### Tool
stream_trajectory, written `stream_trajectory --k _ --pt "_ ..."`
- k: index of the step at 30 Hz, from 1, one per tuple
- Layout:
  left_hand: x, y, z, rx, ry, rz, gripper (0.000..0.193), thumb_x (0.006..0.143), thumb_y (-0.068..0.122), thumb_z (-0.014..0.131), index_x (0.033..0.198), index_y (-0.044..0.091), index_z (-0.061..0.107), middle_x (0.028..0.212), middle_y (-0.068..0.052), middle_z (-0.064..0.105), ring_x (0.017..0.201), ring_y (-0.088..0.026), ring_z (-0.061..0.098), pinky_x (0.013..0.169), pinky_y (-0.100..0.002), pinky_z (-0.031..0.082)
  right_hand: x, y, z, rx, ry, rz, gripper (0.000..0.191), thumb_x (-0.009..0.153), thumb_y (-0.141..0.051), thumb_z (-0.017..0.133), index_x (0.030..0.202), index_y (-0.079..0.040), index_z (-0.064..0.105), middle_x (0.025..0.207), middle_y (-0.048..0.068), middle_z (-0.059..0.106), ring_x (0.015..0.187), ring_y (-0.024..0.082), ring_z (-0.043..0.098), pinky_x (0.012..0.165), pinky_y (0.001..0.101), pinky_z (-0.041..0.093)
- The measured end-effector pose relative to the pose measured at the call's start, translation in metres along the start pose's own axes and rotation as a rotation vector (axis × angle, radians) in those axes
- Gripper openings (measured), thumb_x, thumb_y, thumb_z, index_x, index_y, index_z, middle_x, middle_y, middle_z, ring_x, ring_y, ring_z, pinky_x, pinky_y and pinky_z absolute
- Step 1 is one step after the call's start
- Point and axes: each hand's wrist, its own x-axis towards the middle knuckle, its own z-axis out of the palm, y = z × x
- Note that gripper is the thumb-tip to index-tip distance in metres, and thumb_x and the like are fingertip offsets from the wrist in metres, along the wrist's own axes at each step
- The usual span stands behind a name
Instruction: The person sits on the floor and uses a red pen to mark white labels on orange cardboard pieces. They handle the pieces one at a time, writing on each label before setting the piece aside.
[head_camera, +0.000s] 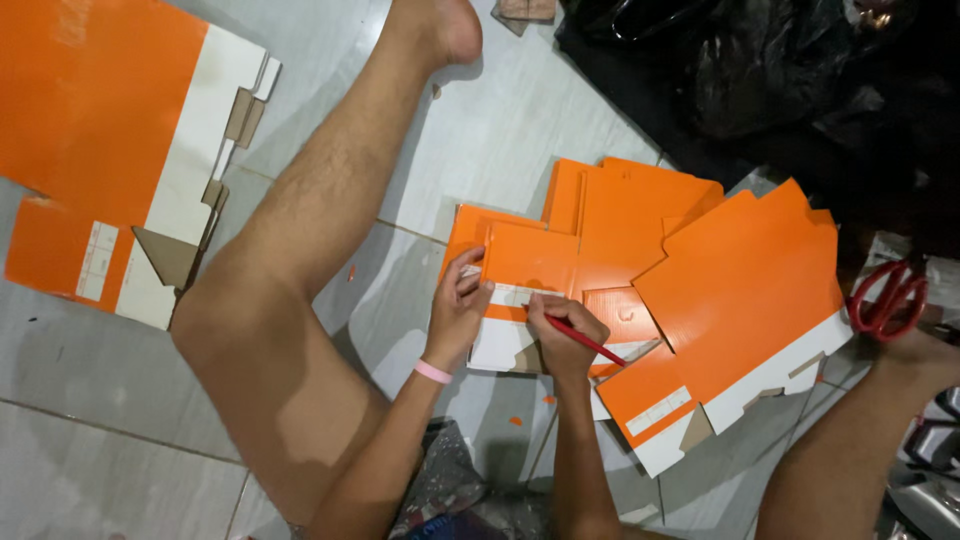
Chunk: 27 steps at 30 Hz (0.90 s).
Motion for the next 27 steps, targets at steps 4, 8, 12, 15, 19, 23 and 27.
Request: stream_trajectory --k 4,8,12,15,19,23,27 --pt "0.006 0.004 0.006 0.102 0.035 0.029 0.055 0.101 0.004 0.059 0.155 0.009 0.047 0.120 -0.021 0.067 0.106 -0.015 0.063 0.093 -0.028 0.055 0.012 0.002 0.008 -0.027 0.014 -0.065 0.022 0.086 0.000 0.081 0.071 0.001 0.066 0.083 0.014 0.077 0.081 0.020 0.078 0.075 0.0293 0.061" --pt "0.009 0.008 0.004 0.193 0.024 0.143 0.046 0.102 0.005 0.056 0.148 0.008 0.052 0.146 -0.011 0.061 0.120 -0.013 0.064 0.100 -0.028 0.054 0.014 0.002 0.014 -0.002 -0.024 -0.114 0.019 0.088 0.001 0.080 0.074 0.002 0.068 0.085 0.015 0.077 0.083 0.022 0.078 0.082 0.0317 0.062" --pt "0.011 0.013 0.005 0.164 0.036 0.105 0.046 0.101 0.005 0.056 0.148 0.008 0.054 0.143 -0.009 0.064 0.115 -0.014 0.065 0.097 -0.027 0.054 0.019 0.000 0.018 -0.017 -0.020 -0.111 0.020 0.087 0.000 0.080 0.073 0.001 0.067 0.085 0.015 0.077 0.084 0.022 0.078 0.078 0.0308 0.061" --pt "0.015 0.016 0.004 0.171 0.035 0.093 0.046 0.102 0.006 0.056 0.148 0.007 0.053 0.141 -0.009 0.064 0.114 -0.014 0.065 0.095 -0.027 0.055 0.021 0.001 0.020 -0.037 -0.025 -0.099 0.021 0.087 0.000 0.080 0.072 0.001 0.067 0.084 0.015 0.077 0.083 0.022 0.078 0.076 0.0305 0.061" --pt "0.018 0.015 0.003 0.142 0.028 0.120 0.045 0.102 0.005 0.055 0.147 0.005 0.053 0.143 -0.011 0.063 0.118 -0.015 0.065 0.096 -0.028 0.056 0.022 0.003 0.022 -0.040 -0.026 -0.097 0.022 0.087 0.000 0.081 0.071 0.001 0.066 0.084 0.015 0.077 0.085 0.022 0.078 0.077 0.0304 0.061" --pt "0.019 0.012 0.001 0.108 0.022 0.140 0.044 0.103 0.004 0.054 0.147 0.004 0.051 0.148 -0.011 0.059 0.124 -0.017 0.063 0.099 -0.028 0.055 0.020 0.005 0.022 0.058 0.002 0.013 0.020 0.089 0.000 0.079 0.073 0.001 0.067 0.084 0.013 0.078 0.086 0.020 0.079 0.078 0.0294 0.062" --pt "0.018 0.010 0.000 0.133 0.037 0.108 0.045 0.102 0.004 0.055 0.147 0.005 0.052 0.143 -0.011 0.062 0.120 -0.017 0.065 0.097 -0.028 0.057 0.021 0.005 0.024 -0.007 -0.022 0.024 0.018 0.088 0.001 0.080 0.073 0.002 0.069 0.086 0.014 0.078 0.086 0.021 0.078 0.077 0.0292 0.060"
